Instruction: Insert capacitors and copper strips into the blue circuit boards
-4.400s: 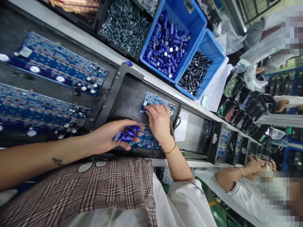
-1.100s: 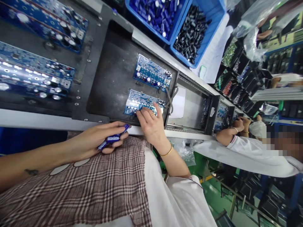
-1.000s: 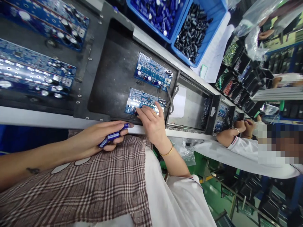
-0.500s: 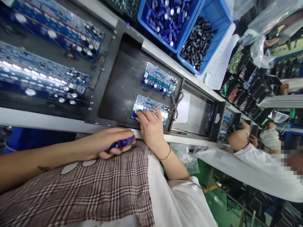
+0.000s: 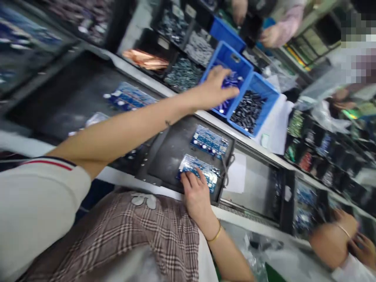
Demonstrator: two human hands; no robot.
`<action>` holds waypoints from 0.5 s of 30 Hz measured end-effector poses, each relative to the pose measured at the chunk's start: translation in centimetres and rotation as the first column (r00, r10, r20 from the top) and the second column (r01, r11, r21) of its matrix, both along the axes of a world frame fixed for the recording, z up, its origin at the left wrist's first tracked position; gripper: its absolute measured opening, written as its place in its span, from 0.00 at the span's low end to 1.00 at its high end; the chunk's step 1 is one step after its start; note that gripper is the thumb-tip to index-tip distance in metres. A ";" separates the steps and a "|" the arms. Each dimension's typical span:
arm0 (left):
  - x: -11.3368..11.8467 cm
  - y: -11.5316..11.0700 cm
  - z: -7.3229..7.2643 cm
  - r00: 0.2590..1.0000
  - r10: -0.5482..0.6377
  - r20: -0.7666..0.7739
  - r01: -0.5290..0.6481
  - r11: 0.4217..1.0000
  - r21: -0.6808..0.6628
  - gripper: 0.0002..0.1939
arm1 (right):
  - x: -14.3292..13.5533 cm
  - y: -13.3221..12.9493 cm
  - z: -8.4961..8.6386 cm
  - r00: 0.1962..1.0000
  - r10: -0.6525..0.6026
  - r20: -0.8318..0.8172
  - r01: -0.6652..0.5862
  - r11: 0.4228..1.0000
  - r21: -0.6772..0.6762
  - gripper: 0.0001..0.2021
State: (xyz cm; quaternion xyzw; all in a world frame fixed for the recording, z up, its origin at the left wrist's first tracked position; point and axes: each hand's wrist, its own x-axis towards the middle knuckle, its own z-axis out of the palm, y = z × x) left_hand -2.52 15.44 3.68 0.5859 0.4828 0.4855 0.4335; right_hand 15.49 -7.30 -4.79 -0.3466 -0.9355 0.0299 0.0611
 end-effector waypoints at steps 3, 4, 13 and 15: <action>-4.1 -8.3 -1.8 1.000 0.015 -0.012 -0.013 0.990 0.143 0.27 | 0.6 0.4 0.2 0.997 0.080 0.017 -0.080 0.996 0.026 0.16; -5.9 -11.9 -1.9 0.996 0.071 -0.047 -0.064 0.990 0.125 0.27 | 0.7 0.5 0.3 0.992 0.123 0.031 -0.124 0.992 0.035 0.16; -26.1 -41.0 -4.9 0.581 0.519 -0.627 -0.808 0.459 -0.368 0.32 | 0.1 0.7 0.5 0.961 0.270 0.059 -0.274 0.958 0.085 0.17; -28.3 -43.3 -6.2 0.549 0.470 -0.692 -0.830 0.402 -0.385 0.35 | -0.3 0.7 0.4 0.970 0.243 0.019 -0.243 0.970 0.029 0.16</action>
